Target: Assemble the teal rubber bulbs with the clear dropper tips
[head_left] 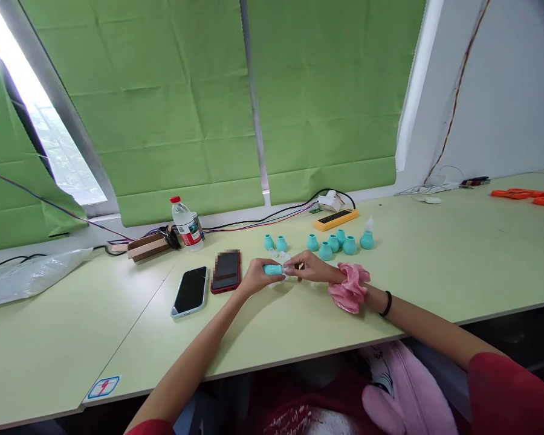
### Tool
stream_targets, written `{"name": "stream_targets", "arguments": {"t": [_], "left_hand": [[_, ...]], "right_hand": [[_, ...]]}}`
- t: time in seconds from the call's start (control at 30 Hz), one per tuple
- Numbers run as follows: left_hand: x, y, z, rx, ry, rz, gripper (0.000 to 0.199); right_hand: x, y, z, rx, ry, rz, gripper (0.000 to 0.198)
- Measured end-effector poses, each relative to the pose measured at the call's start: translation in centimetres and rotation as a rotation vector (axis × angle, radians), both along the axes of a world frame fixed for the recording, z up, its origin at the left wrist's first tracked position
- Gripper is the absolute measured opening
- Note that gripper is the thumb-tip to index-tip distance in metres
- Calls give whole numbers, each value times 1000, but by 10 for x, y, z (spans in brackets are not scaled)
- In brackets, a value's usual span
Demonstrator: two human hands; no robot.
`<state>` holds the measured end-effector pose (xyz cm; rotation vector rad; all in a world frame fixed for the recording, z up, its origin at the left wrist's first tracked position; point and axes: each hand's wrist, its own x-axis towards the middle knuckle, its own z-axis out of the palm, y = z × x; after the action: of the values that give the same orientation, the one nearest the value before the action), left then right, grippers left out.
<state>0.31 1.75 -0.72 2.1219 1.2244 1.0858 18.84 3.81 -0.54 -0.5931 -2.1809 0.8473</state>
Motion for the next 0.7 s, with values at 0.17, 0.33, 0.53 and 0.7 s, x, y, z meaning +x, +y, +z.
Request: {"name": "stream_targets", "arguments": {"t": [0.17, 0.33, 0.53, 0.7], "left_hand": [[3, -6, 2, 151, 78, -24, 26], [6, -13, 7, 302, 223, -77, 25], [8, -18, 7, 394, 359, -114, 25], [9, -18, 7, 417, 330, -111, 33]], "right_hand": [[3, 1, 10, -407, -3, 104, 36], [9, 3, 18, -661, -63, 147, 27], [12, -5, 28, -776, -128, 162, 22], [12, -7, 28, -797, -103, 166, 22]]}}
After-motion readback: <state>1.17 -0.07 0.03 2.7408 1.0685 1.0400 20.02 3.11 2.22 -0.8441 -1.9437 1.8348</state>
